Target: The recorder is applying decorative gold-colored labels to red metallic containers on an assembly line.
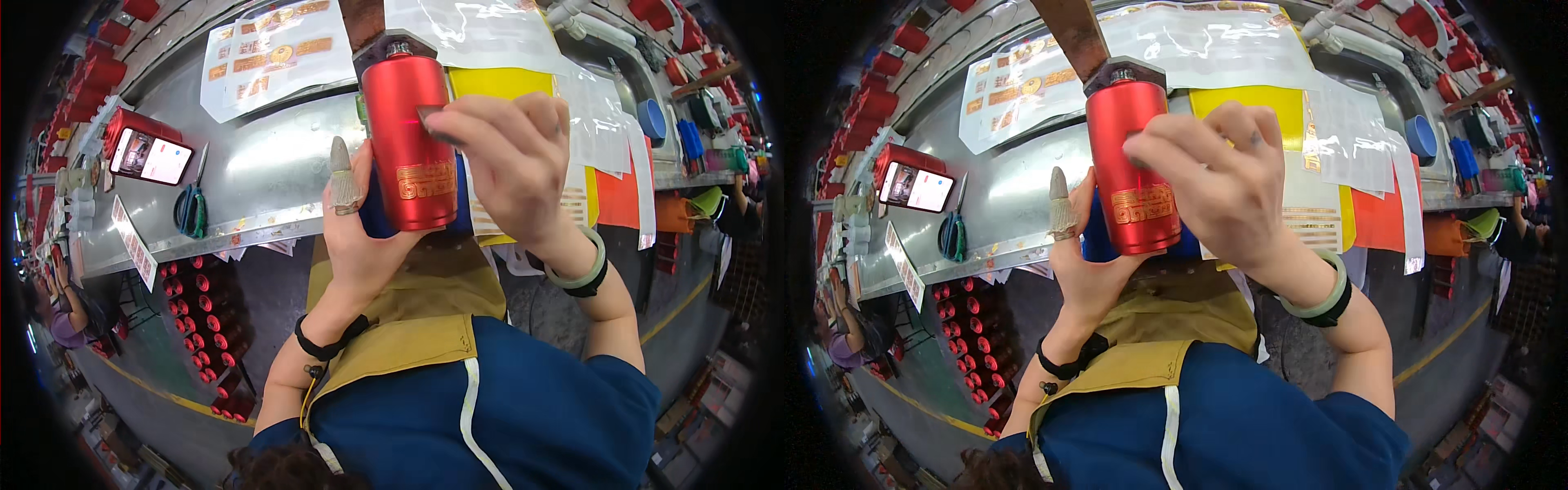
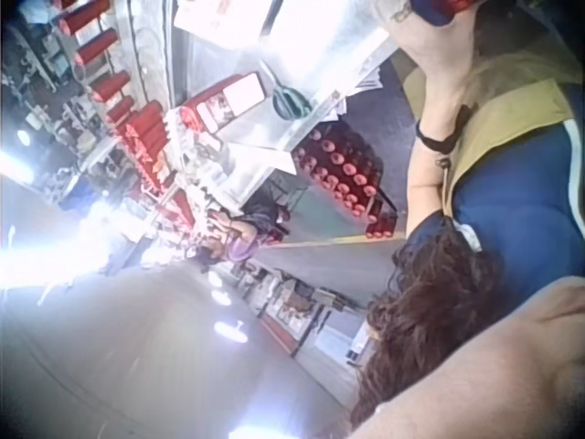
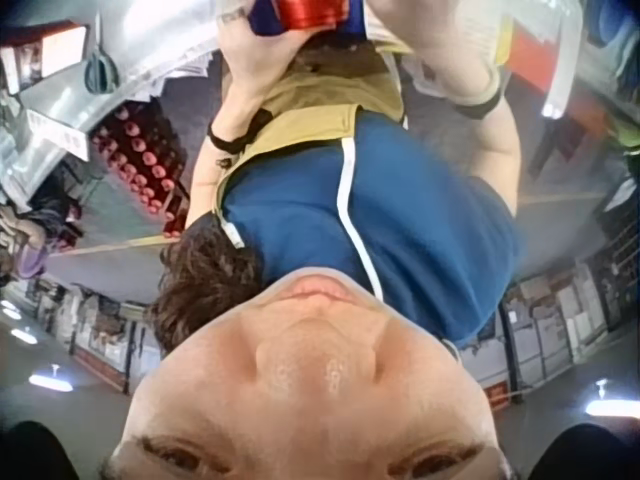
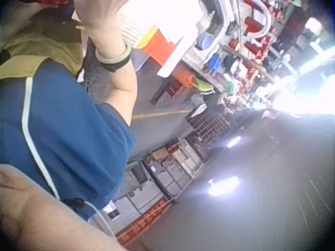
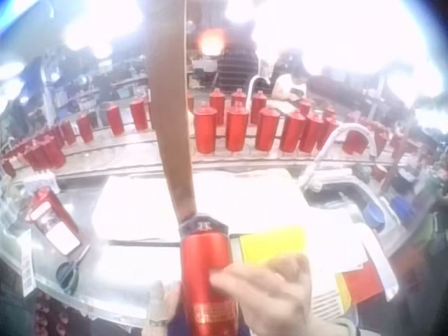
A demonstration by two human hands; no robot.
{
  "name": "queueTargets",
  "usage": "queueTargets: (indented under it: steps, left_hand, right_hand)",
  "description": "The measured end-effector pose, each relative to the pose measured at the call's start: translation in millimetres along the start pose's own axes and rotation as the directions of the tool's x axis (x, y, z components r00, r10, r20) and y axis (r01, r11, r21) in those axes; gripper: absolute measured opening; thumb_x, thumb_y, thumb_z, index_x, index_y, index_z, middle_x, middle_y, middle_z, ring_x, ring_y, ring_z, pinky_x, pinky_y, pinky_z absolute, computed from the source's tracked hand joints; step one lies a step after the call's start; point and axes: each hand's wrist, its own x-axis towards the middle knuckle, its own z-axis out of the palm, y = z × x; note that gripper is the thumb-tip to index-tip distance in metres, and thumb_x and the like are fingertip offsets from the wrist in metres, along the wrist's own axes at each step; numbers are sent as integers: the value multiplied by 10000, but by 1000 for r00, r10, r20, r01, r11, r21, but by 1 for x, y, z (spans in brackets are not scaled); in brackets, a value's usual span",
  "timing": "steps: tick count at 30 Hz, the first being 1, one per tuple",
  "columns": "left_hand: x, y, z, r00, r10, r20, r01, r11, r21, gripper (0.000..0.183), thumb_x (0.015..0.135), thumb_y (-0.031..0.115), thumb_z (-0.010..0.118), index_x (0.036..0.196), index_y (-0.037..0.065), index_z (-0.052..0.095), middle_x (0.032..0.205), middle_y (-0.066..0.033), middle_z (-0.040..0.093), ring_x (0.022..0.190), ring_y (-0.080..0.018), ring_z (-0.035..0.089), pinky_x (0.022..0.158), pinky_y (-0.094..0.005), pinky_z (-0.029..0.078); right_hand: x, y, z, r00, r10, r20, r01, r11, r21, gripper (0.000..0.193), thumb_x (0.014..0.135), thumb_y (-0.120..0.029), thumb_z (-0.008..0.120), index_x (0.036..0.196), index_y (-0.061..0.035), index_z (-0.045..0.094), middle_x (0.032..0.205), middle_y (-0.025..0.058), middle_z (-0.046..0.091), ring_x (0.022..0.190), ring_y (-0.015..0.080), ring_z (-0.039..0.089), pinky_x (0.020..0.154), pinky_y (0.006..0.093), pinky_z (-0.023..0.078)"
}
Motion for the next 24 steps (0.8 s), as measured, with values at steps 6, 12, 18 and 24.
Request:
queueTargets:
  steps: [6, 12, 18, 24]
  left_hand:
    - [-2, 10, 6, 990, -101, -94, 77, 970, -231, 883, 642, 124, 957, 1410, -59, 561, 1414, -237, 600, 1197, -382, 644, 989, -426, 527]
    - [-7, -4, 5, 975, 212, -72, -209, 977, 47, 665, 680, -18, 907, 1313, 25, 707, 1459, -241, 596, 1269, -377, 626, 996, -417, 545]
    - [-6, 3, 5, 985, 145, -96, -147, 989, -14, 658, 659, -19, 887, 1291, 4, 704, 1451, -236, 602, 1250, -399, 625, 995, -431, 552]
    - [-13, 5, 12, 990, -72, -122, 46, 978, -205, 794, 716, 51, 917, 1433, 5, 579, 1412, -207, 624, 1231, -318, 652, 1000, -386, 547]
  right_hand:
    - [0, -19, -25, 970, 30, 239, -148, 858, 491, 221, 785, -71, 753, 1001, -98, 714, 885, 40, 682, 789, 217, 642, 781, 347, 558]
    - [-12, 42, -62, 743, 591, 314, -662, 581, 474, 268, 954, -59, 690, 1189, -13, 569, 907, 68, 630, 821, 128, 623, 758, 284, 504]
    - [-71, 51, -27, 559, 544, 626, -691, 723, -10, 409, 785, -289, 896, 866, -18, 600, 792, 125, 597, 716, 298, 600, 684, 417, 484]
    - [-84, 64, -13, 381, 599, 704, -734, 659, -163, 337, 795, -266, 852, 923, -10, 675, 851, 169, 711, 857, 364, 699, 786, 437, 542]
